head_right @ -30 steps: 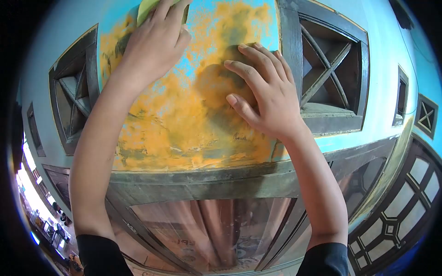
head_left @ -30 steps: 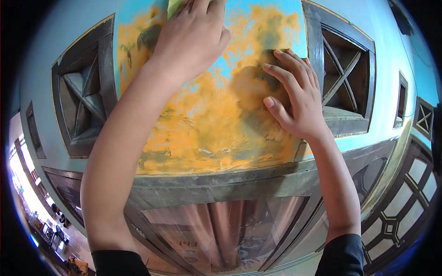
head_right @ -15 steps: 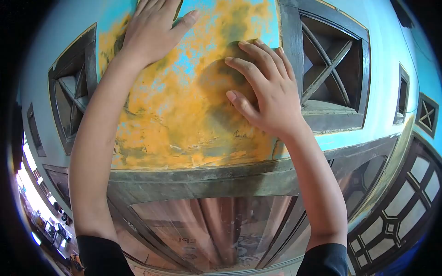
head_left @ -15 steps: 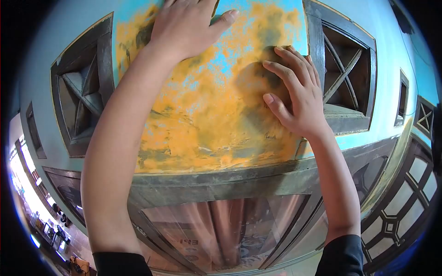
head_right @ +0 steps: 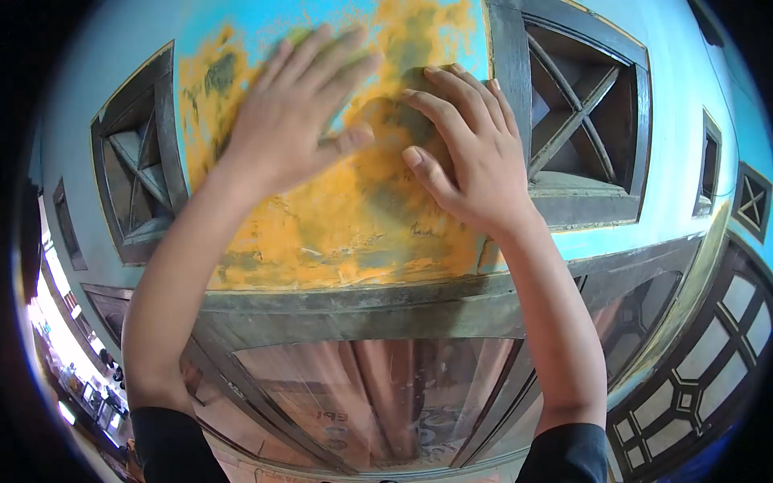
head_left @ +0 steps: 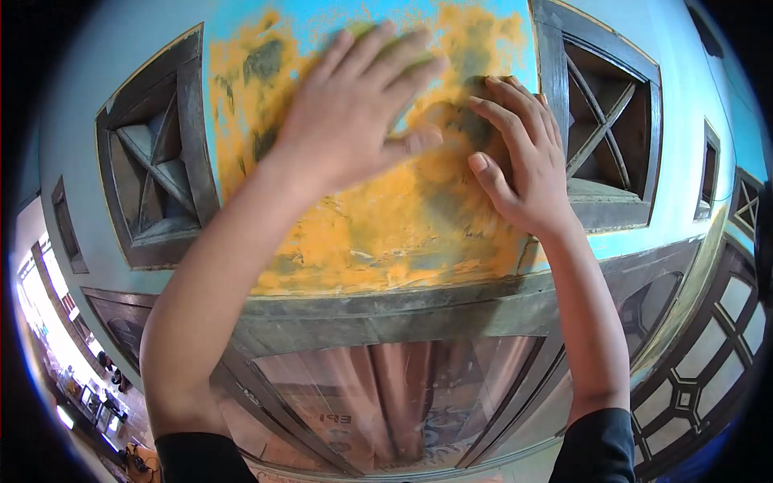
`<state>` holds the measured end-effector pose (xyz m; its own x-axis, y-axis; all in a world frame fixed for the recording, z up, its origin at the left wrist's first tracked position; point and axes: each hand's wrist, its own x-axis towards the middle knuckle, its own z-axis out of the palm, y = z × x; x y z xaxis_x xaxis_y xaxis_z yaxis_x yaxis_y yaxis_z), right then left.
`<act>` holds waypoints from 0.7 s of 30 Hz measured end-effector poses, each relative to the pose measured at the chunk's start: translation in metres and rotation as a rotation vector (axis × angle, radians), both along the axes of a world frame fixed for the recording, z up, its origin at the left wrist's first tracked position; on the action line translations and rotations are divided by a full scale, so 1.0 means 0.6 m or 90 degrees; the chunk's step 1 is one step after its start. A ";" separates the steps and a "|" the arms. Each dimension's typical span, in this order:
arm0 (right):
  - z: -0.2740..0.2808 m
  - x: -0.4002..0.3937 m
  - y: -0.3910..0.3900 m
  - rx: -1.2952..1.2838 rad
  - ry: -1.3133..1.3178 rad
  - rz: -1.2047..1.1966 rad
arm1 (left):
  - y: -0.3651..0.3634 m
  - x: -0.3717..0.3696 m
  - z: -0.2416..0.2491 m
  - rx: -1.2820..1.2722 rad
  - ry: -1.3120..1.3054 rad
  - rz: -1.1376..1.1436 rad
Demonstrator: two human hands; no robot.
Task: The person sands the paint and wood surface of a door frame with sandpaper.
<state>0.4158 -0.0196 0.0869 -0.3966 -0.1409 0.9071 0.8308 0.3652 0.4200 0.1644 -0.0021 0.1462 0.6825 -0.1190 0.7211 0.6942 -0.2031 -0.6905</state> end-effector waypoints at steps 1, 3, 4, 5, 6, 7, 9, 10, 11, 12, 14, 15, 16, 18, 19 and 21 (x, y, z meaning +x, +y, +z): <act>0.000 0.000 -0.001 -0.001 0.001 -0.004 | 0.003 0.000 0.023 0.033 -0.049 0.011; 0.000 0.001 0.001 -0.005 0.007 0.013 | 0.007 0.020 0.029 0.052 -0.138 0.108; 0.000 0.002 0.002 -0.006 0.011 0.022 | 0.004 0.028 0.030 0.063 -0.181 0.157; 0.000 0.002 0.003 -0.005 0.012 0.024 | 0.011 0.023 0.020 0.058 -0.171 -0.003; 0.000 0.002 0.004 -0.005 0.012 0.026 | 0.009 0.028 -0.001 0.031 -0.140 -0.013; 0.000 0.003 0.004 -0.004 0.014 0.026 | 0.003 0.038 -0.029 0.004 -0.109 -0.025; 0.001 0.003 0.003 -0.002 0.010 0.022 | -0.001 0.039 -0.059 -0.047 -0.053 -0.034; 0.001 0.003 0.003 -0.001 0.007 0.020 | -0.002 0.031 -0.052 -0.034 -0.052 -0.022; 0.001 0.003 0.003 0.000 0.007 0.017 | -0.004 0.018 -0.035 -0.021 -0.052 -0.009; 0.001 0.003 0.003 0.002 0.007 0.013 | -0.002 0.007 -0.016 -0.007 -0.052 0.003; -0.001 0.002 0.003 0.001 0.008 0.007 | 0.009 -0.001 0.007 0.035 -0.112 0.000; -0.001 0.001 0.001 0.001 0.010 0.004 | 0.012 0.001 0.010 0.050 -0.136 -0.002; 0.000 0.000 -0.001 0.002 0.010 0.000 | 0.013 0.004 0.011 0.066 -0.161 -0.005; 0.000 -0.005 -0.002 0.000 0.017 -0.010 | 0.006 0.013 -0.021 0.025 -0.137 -0.006; -0.001 -0.006 -0.002 -0.001 0.022 -0.015 | 0.000 0.016 -0.049 -0.002 -0.110 0.002; -0.002 -0.008 -0.003 -0.006 0.023 -0.037 | -0.005 0.006 -0.063 -0.039 -0.058 0.015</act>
